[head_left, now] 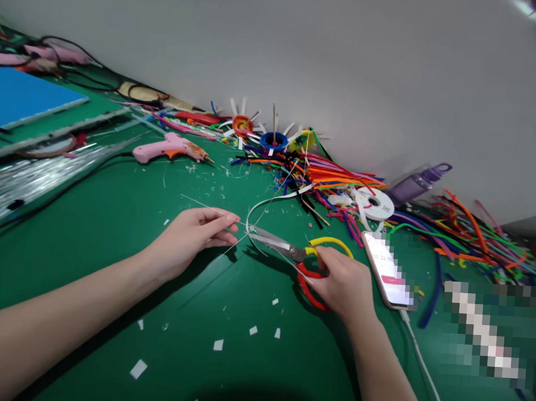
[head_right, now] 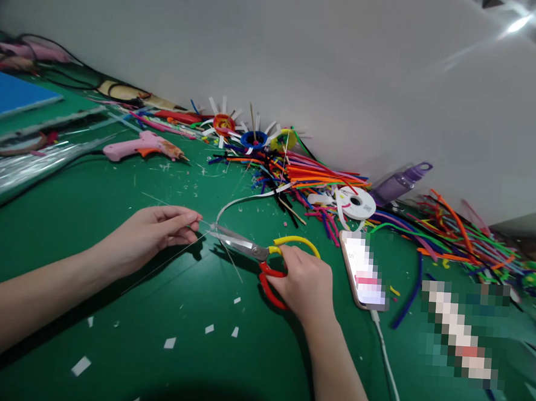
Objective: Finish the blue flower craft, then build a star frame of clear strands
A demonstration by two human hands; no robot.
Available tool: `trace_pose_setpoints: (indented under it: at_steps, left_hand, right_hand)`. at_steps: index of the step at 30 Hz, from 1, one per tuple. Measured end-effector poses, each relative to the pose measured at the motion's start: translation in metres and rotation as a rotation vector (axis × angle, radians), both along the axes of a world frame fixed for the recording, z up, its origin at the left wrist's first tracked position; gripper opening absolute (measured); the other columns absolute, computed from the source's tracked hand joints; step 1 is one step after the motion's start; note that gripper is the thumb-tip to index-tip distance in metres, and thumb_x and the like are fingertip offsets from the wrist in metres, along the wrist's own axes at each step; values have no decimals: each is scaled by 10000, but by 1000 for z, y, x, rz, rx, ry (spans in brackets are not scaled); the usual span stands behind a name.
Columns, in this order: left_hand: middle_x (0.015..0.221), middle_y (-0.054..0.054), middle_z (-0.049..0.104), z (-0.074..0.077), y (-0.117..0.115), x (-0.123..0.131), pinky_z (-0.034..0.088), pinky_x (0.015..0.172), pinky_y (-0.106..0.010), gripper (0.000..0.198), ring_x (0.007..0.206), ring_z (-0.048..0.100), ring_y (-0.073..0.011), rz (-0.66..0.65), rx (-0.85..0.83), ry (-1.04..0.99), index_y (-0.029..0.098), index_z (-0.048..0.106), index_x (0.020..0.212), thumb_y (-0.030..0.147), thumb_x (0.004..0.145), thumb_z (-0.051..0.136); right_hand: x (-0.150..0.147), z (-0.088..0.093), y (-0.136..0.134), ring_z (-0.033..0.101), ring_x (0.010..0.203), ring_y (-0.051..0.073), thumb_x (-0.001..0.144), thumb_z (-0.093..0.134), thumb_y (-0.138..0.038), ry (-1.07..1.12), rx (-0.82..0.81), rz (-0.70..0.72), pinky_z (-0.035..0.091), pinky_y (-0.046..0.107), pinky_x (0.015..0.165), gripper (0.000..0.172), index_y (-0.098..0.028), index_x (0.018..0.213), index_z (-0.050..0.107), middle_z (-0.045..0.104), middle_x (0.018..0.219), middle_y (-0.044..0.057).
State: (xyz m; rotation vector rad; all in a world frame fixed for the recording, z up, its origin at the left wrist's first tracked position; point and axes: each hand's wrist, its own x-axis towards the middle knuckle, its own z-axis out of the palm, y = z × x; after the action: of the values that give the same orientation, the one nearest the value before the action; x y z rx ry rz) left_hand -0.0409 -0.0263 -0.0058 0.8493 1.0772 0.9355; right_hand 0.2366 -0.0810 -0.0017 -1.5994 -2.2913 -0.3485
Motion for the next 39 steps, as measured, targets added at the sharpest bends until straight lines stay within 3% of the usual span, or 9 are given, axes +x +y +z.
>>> trace_pose_setpoints:
  at_steps: [7, 26, 39]
  left_hand:
    - [826, -24, 674, 0, 0, 0, 562, 675, -185, 235, 670, 657, -99, -15, -4, 17, 161, 693, 870, 345, 729, 732]
    - [857, -47, 692, 2, -1, 2, 573, 685, -196, 238, 673, 674, -113, -5, -24, 27, 154, 689, 877, 332, 726, 736]
    - [851, -42, 694, 0, -1, 1, 563, 687, -205, 229, 675, 668, -111, -6, -12, 30, 165, 684, 865, 344, 729, 729]
  right_hand:
    - [0, 1, -1, 614, 581, 152, 775, 605, -421, -92, 94, 21, 370, 257, 519, 278, -163, 869, 653, 678, 688, 11]
    - [1, 3, -2, 609, 543, 142, 821, 572, -473, -130, 124, 3, 305, 261, 485, 314, -176, 758, 654, 687, 656, 15]
    - [0, 4, -2, 586, 498, 151, 813, 542, -432, -95, 161, -110, 275, 256, 462, 285, -181, 724, 643, 648, 572, 10]
